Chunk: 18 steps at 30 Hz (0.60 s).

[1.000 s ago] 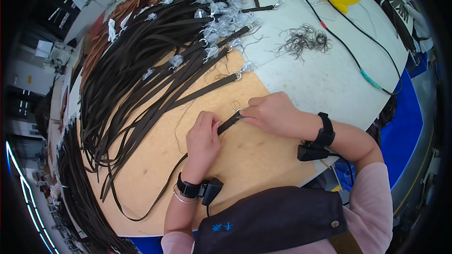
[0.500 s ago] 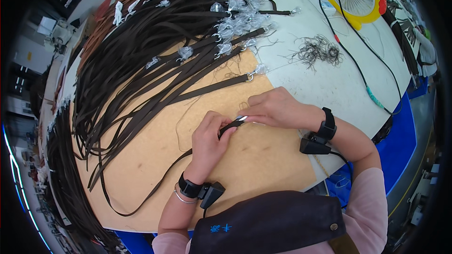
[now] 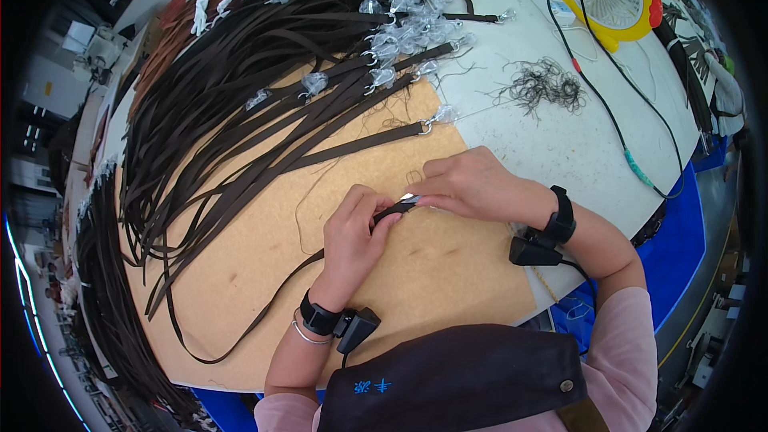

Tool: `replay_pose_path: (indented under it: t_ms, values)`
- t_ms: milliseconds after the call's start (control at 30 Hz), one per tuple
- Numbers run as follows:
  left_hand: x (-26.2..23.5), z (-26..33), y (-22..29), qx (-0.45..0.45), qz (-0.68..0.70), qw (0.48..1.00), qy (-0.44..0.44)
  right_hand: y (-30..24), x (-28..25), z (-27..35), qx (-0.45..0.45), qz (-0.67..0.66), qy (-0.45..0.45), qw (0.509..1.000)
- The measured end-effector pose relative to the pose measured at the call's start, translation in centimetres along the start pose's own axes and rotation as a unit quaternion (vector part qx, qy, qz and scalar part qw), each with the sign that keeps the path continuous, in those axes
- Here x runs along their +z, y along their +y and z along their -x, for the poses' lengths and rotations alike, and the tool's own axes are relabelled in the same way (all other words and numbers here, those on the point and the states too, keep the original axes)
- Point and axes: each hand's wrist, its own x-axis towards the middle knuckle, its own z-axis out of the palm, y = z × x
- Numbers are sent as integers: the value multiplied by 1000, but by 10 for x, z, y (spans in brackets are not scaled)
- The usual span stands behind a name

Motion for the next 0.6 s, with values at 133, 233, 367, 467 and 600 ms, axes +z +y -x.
replay_pose_path:
  t_ms: [133, 233, 367, 467, 600]
  values:
    - [0, 0, 0, 6, 6, 1000, 1, -4, -3, -1, 6, 15, -11, 1000]
    - [0, 0, -1, 12, 3, 1000, 3, -4, -4, -2, 10, 0, -20, 1000]
    - [2, 1, -4, 20, 3, 1000, 8, -2, -3, -4, 11, -39, -20, 999]
    - [2, 0, -2, 2, 18, 1000, 1, 2, 4, -1, 26, -83, 8, 996]
    - [0, 0, 0, -6, 28, 1000, -3, 11, 9, 4, 111, -93, 126, 981]
